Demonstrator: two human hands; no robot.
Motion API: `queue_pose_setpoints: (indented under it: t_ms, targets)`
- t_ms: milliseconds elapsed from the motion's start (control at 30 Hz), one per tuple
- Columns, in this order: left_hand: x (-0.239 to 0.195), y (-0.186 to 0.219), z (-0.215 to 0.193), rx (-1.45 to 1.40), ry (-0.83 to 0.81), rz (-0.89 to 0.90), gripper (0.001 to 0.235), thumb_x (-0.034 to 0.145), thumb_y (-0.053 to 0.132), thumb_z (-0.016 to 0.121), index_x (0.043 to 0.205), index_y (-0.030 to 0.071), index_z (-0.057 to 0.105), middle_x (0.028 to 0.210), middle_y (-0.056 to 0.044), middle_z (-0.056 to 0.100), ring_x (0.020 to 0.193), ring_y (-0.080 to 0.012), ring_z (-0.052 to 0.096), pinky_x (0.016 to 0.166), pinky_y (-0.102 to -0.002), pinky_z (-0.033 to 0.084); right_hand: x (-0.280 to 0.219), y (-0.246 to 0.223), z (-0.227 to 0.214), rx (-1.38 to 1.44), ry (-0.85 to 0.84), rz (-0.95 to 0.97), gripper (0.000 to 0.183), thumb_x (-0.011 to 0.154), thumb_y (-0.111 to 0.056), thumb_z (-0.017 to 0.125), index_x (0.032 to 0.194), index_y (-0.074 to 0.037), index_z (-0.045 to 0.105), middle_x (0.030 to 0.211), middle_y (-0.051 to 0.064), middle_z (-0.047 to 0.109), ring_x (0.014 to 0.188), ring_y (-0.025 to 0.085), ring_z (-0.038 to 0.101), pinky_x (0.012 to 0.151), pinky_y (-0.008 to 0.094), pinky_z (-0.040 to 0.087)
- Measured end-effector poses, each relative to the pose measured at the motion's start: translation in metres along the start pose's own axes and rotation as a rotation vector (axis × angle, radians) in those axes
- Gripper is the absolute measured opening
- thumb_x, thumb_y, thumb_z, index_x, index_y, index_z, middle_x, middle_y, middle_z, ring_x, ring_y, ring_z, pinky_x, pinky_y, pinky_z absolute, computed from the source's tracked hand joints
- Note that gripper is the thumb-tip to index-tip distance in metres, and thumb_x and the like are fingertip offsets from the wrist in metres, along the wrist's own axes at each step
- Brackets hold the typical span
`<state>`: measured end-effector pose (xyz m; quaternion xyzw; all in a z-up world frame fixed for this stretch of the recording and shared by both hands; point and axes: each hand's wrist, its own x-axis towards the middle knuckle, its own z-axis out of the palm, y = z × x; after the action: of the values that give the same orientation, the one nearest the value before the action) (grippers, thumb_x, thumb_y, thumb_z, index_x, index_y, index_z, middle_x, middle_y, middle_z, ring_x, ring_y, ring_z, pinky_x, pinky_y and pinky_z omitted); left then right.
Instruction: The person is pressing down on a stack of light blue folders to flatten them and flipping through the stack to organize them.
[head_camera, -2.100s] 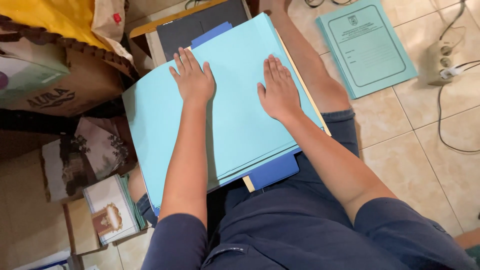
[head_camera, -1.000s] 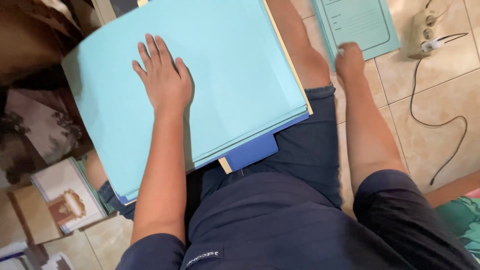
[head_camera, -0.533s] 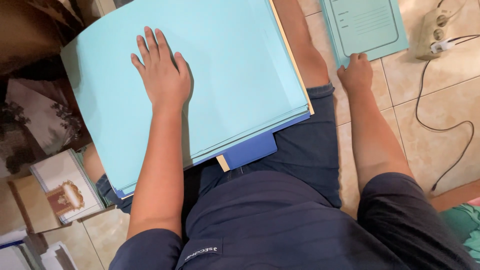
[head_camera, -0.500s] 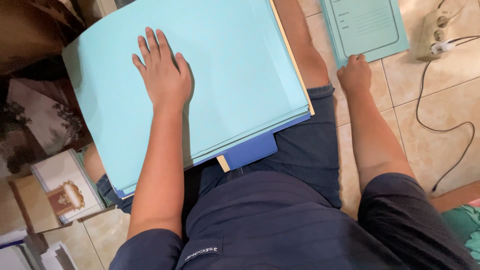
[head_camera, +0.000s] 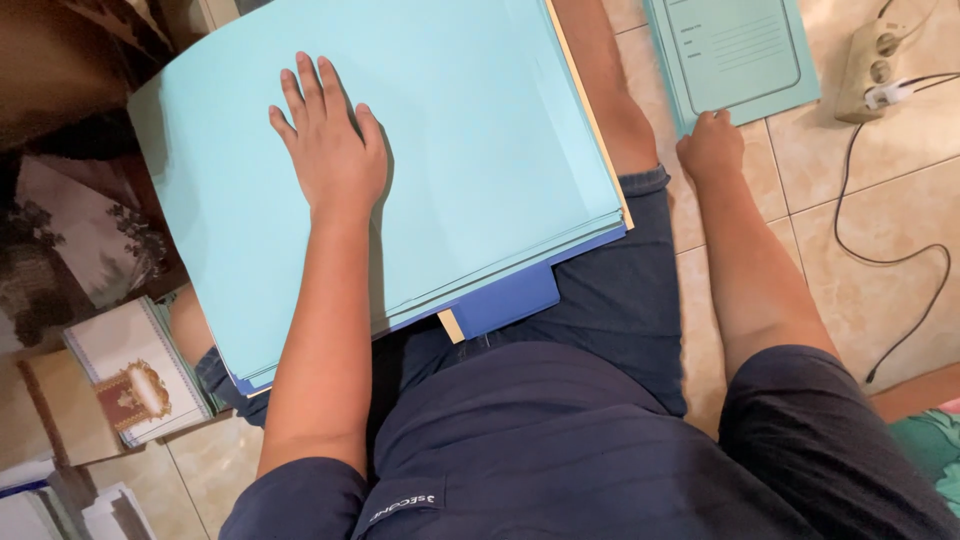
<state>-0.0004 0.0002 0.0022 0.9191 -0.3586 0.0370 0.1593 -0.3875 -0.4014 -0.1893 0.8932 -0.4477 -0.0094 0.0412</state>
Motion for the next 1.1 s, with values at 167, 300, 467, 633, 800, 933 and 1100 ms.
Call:
queue_pose_setpoints:
  t_ms: [167,300,467,633,800,933,1100]
  targets:
    - [0.001,0.001,0.0,-0.004,-0.005,0.001,0.058,0.108,0.019,0.051,0.158,-0.004,0.036,0.166,-0.019,0.025,0.153,-0.0397,0.017,0.122,-0.06,0.013,0.002,0.002,-0.005,0.001,-0.023,0.002,0.02,0.088,-0.012,0.066,0.098,0.005,0.071,0.103,0.024,0.066,0.074,0.042,0.069,0.066,0.045,0.058]
    - [0.001,0.002,-0.002,-0.029,0.007,0.002,0.058,0.106,0.019,0.051,0.157,-0.005,0.038,0.165,-0.02,0.026,0.152,-0.0403,0.018,0.121,-0.061,0.012,0.0,0.0,-0.015,0.084,0.015,0.029,0.018,0.086,-0.004,0.061,0.093,0.005,0.075,0.096,0.025,0.07,0.077,0.046,0.066,0.07,0.05,0.055]
    - [0.001,0.002,-0.003,-0.031,0.011,0.002,0.057,0.105,0.017,0.05,0.156,-0.006,0.039,0.165,-0.021,0.029,0.152,-0.0405,0.021,0.12,-0.06,0.014,-0.029,-0.021,-0.035,0.06,0.212,0.002,0.014,0.088,-0.009,0.062,0.082,0.0,0.071,0.087,0.016,0.069,0.066,0.041,0.065,0.059,0.048,0.052]
    - [0.0,0.0,0.0,-0.022,0.014,0.02,0.057,0.106,0.017,0.051,0.157,-0.006,0.038,0.165,-0.021,0.028,0.152,-0.0413,0.02,0.12,-0.062,0.014,-0.055,-0.026,-0.013,0.147,0.094,0.061,0.016,0.089,-0.01,0.062,0.083,-0.001,0.074,0.093,0.016,0.066,0.073,0.04,0.063,0.064,0.048,0.052]
    - [0.0,-0.001,0.001,-0.016,0.034,0.033,0.057,0.106,0.015,0.053,0.157,-0.006,0.038,0.165,-0.021,0.028,0.152,-0.0414,0.02,0.12,-0.063,0.014,-0.054,-0.02,-0.023,0.266,0.036,0.066,0.021,0.088,-0.012,0.07,0.107,-0.002,0.072,0.109,0.015,0.068,0.088,0.038,0.066,0.075,0.045,0.054]
    - [0.0,-0.001,-0.001,-0.024,0.006,0.019,0.057,0.107,0.016,0.052,0.158,-0.006,0.037,0.166,-0.02,0.026,0.152,-0.0406,0.017,0.121,-0.062,0.012,-0.052,-0.032,-0.041,0.259,0.013,0.087,0.034,0.083,-0.023,0.084,0.107,-0.002,0.072,0.106,0.014,0.067,0.089,0.032,0.067,0.077,0.041,0.054]
    - [0.0,-0.002,0.001,-0.023,0.025,0.019,0.057,0.107,0.015,0.053,0.158,-0.005,0.038,0.165,-0.02,0.027,0.152,-0.0404,0.018,0.121,-0.062,0.012,-0.047,-0.031,-0.036,0.236,0.005,0.09,0.034,0.083,-0.015,0.081,0.111,-0.001,0.069,0.109,0.016,0.064,0.09,0.034,0.067,0.077,0.043,0.055]
